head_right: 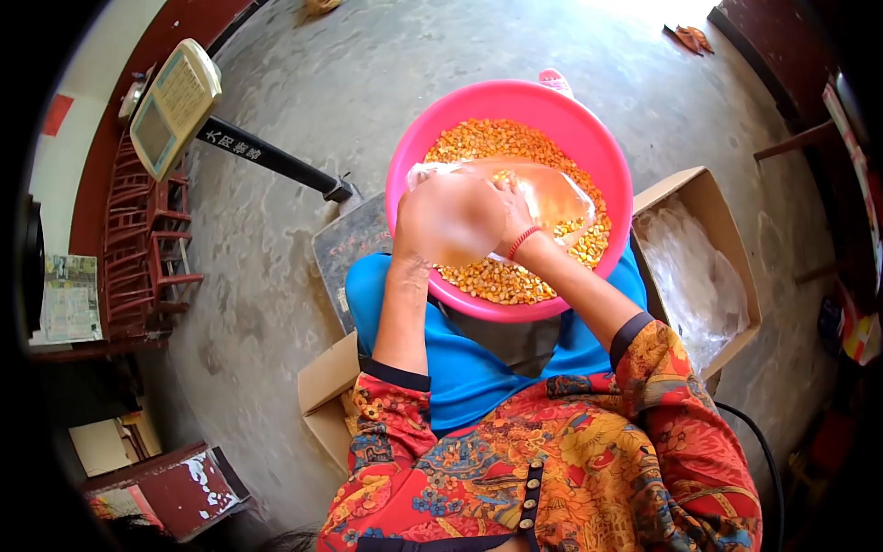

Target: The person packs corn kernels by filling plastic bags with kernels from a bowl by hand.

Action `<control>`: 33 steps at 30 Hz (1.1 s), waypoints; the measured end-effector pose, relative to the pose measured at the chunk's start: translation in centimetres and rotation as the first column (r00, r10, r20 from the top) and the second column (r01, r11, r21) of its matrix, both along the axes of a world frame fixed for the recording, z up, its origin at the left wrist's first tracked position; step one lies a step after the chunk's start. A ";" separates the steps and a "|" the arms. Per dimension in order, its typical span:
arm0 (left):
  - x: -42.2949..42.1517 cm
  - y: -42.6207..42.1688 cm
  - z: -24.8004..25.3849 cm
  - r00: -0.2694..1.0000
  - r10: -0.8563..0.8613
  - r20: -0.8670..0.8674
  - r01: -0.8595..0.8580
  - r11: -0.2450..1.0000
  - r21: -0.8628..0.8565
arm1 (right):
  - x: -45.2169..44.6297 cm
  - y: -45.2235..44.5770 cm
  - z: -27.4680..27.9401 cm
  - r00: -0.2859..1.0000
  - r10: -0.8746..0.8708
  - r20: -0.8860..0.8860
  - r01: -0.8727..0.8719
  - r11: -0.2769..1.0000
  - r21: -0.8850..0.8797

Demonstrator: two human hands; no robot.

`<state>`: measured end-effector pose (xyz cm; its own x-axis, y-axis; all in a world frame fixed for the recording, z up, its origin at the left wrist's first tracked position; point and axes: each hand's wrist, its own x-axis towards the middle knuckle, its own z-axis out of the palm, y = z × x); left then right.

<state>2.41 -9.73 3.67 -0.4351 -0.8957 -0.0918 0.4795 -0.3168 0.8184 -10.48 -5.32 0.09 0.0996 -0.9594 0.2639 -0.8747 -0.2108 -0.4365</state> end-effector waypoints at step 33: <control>-0.5 0.2 0.6 0.920 0.156 0.359 -0.122 0.986 -0.116 | -7.5 -5.5 5.6 0.340 -0.269 0.901 -0.168 0.925 0.340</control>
<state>1.95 -9.53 4.28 -0.2570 -0.9566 -0.1371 0.1750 -0.1856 0.9669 -17.94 -10.85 5.67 -0.0490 -0.9850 -0.1655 0.1423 0.1571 -0.9773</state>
